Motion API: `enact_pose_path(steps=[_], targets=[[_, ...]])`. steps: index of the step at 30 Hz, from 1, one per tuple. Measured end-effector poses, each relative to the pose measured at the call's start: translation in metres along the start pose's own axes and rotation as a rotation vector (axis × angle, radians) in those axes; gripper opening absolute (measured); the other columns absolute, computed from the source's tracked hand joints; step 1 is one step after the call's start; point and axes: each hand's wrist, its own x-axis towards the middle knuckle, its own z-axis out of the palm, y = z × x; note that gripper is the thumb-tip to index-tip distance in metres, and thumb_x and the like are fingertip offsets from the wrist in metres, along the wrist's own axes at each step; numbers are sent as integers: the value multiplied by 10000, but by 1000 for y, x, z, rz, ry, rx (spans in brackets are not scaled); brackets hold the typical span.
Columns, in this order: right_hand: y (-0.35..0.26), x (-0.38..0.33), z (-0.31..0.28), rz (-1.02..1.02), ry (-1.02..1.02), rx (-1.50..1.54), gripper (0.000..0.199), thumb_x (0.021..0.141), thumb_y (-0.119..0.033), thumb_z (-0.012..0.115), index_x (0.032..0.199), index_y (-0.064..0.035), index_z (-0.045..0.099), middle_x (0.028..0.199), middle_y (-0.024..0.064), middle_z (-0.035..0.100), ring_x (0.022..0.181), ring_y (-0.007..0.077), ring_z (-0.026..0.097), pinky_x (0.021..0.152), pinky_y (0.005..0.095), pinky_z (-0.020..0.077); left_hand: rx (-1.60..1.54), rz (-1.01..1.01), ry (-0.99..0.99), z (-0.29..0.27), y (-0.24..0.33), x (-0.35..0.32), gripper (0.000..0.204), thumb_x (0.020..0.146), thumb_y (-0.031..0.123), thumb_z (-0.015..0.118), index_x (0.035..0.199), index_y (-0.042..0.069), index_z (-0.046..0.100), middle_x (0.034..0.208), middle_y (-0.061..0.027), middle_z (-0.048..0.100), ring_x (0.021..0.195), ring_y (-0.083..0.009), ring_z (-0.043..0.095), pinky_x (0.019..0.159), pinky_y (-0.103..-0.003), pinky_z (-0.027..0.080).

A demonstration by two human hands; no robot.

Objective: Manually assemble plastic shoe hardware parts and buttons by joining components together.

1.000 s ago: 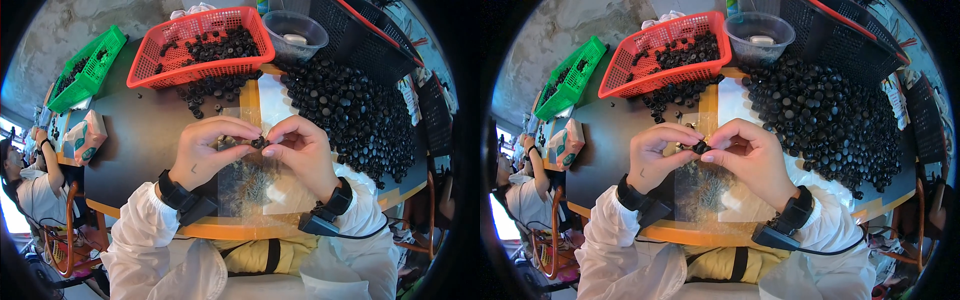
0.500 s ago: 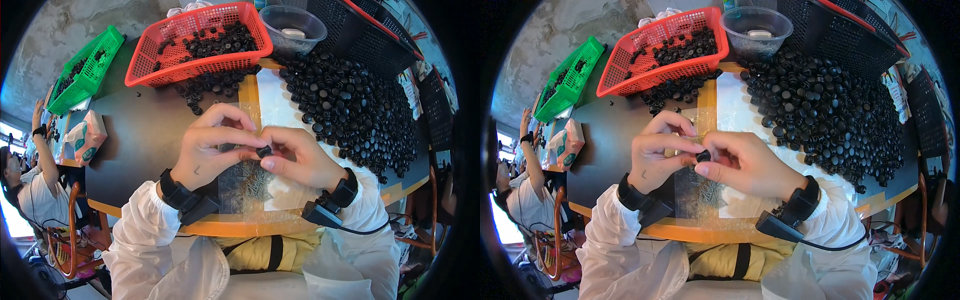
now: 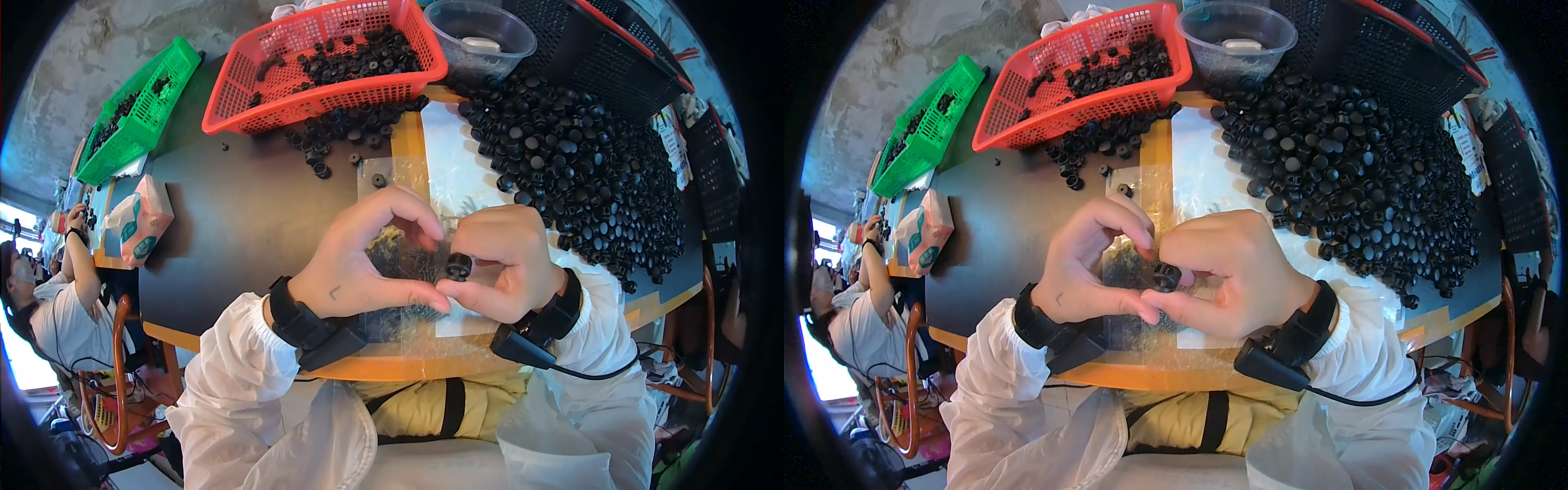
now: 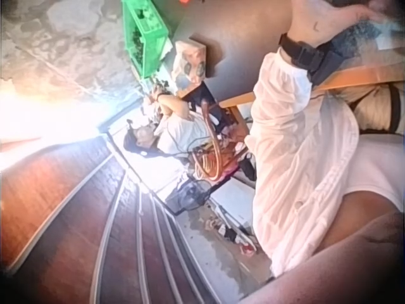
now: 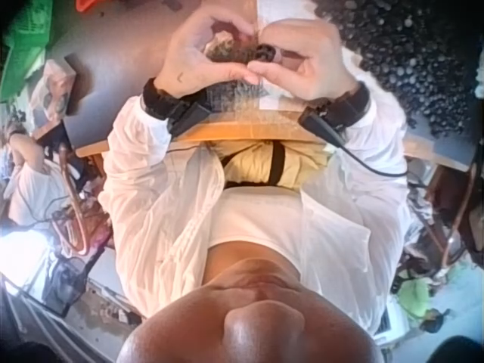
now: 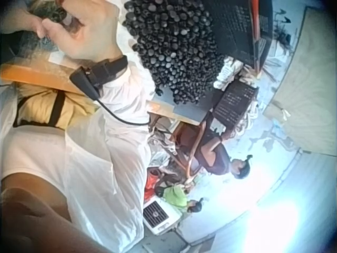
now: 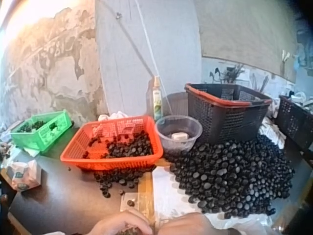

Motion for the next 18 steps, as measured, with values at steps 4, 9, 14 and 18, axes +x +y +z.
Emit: enact_pose_path(steps=[4, 9, 14, 18], targets=[[0, 1, -1, -77, 29, -79, 219, 726, -180, 741, 751, -13, 602, 649, 112, 569, 540, 278, 588, 488, 340, 448, -103, -94, -8, 6, 4, -2, 536, 643, 229, 902, 1031, 58, 574, 975, -39, 604, 864, -132, 608, 805, -287, 496], [1, -2, -2, -143, 10, -125, 191, 733, -163, 730, 763, -22, 604, 638, 108, 560, 532, 284, 576, 489, 344, 447, -110, -128, -45, 7, 7, -2, 521, 659, 217, 893, 1033, 56, 569, 988, -43, 614, 867, -131, 613, 798, -285, 499], [6, -1, -1, -96, 51, -85, 196, 742, -182, 719, 809, -32, 612, 678, 96, 585, 569, 267, 594, 514, 346, 451, -93, -102, -8, 6, -1, -3, 503, 682, 197, 879, 1047, 61, 562, 989, -40, 615, 882, -129, 605, 798, -282, 490], [-8, 6, -19, -87, 15, -529, 222, 767, -277, 718, 829, -81, 631, 736, 57, 598, 668, 245, 605, 564, 354, 469, 4, -65, 32, 3, 1, -4, 444, 737, 175, 838, 1072, 66, 568, 1018, -39, 607, 930, -127, 590, 796, -275, 469]])
